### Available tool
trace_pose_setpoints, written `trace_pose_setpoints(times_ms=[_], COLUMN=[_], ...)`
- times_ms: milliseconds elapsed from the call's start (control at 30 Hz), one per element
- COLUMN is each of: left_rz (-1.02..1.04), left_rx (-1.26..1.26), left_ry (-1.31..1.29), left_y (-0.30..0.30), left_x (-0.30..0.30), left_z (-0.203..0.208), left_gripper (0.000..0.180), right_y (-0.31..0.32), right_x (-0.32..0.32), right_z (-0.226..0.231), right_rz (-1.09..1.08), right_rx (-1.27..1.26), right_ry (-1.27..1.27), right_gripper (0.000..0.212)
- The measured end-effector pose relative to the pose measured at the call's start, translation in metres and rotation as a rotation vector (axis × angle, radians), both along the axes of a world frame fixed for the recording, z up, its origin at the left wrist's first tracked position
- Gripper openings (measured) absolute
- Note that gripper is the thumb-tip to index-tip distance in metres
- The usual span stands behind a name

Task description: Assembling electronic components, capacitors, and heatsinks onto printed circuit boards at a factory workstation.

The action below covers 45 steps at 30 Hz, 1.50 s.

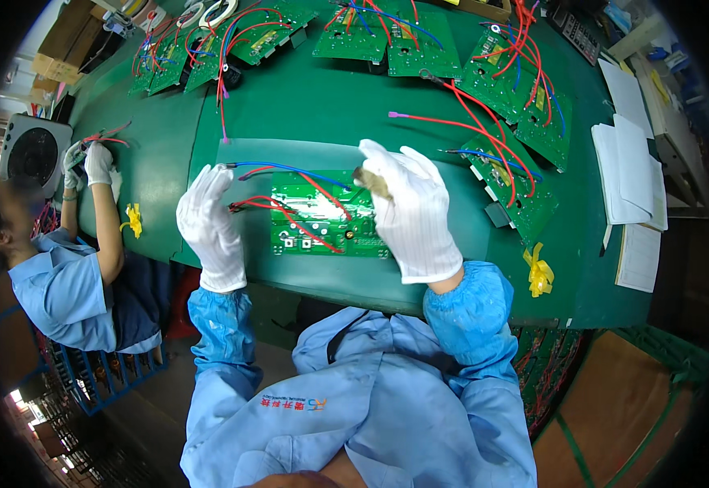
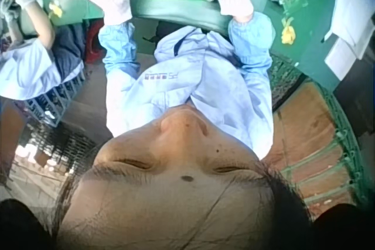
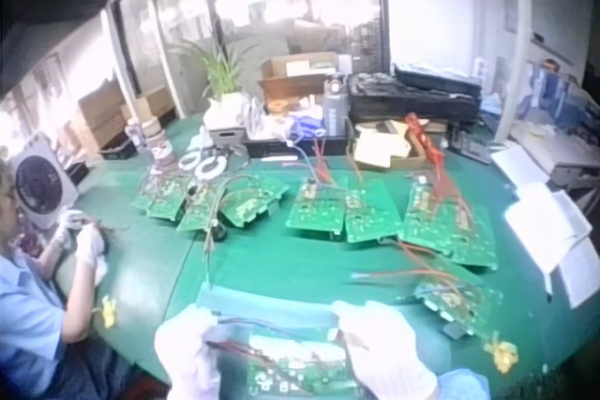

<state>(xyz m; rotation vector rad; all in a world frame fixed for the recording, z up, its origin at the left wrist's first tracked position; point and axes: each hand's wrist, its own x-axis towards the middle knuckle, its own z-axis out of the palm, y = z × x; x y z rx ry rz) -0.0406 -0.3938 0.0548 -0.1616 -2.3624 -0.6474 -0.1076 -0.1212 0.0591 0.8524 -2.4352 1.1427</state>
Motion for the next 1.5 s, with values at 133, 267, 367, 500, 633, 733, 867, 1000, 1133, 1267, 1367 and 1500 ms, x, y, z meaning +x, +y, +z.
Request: trace_pose_setpoints(times_ms=[133,267,367,500,633,733,867,1000,1133,1267,1367,1500], left_rz=[-0.28,-0.091,-0.094,-0.122,-0.236,-0.201,-0.104,-0.118,-0.109,-0.092,-0.093,-0.076], left_rx=[-0.28,-0.098,0.009,0.03,0.103,0.145,0.106,0.177,0.184,0.171,0.188,0.146], left_ry=[-0.165,-0.168,-0.231,-0.306,-0.306,-0.187,-0.219,-0.249,-0.219,-0.207,-0.219,-0.219], left_y=[0.03,0.024,0.037,0.039,0.04,0.044,0.063,0.066,0.067,0.067,0.067,0.066], left_x=[0.005,-0.013,-0.011,0.006,0.01,0.006,0.008,0.006,0.008,0.01,0.01,0.012], left_z=[0.013,-0.012,-0.021,-0.024,-0.017,-0.016,-0.007,-0.008,-0.01,-0.013,-0.015,-0.02], left_gripper=[0.04,0.037,0.034,0.041,0.028,0.021,0.015,0.015,0.015,0.016,0.017,0.019], right_y=[-0.01,0.005,0.003,0.024,0.047,0.058,0.061,0.071,0.067,0.065,0.063,0.057], right_x=[0.001,-0.019,-0.006,0.023,0.036,0.032,0.031,0.015,0.005,-0.016,-0.018,-0.024], right_z=[-0.01,-0.019,-0.023,-0.007,0.006,0.0,0.008,0.003,0.019,0.013,0.01,0.004], right_rz=[0.002,-0.074,0.049,0.059,0.016,-0.078,0.012,0.248,0.286,0.407,0.405,0.363], right_rx=[-0.03,-0.061,-0.053,-0.007,-0.276,0.005,0.244,0.3,0.448,0.373,0.385,0.343], right_ry=[0.029,-0.115,-0.047,-0.267,-0.884,-0.579,-0.388,-0.203,0.092,0.155,0.198,0.29], right_gripper=[0.037,0.034,0.031,0.028,0.027,0.032,0.033,0.022,0.015,0.016,0.018,0.018])
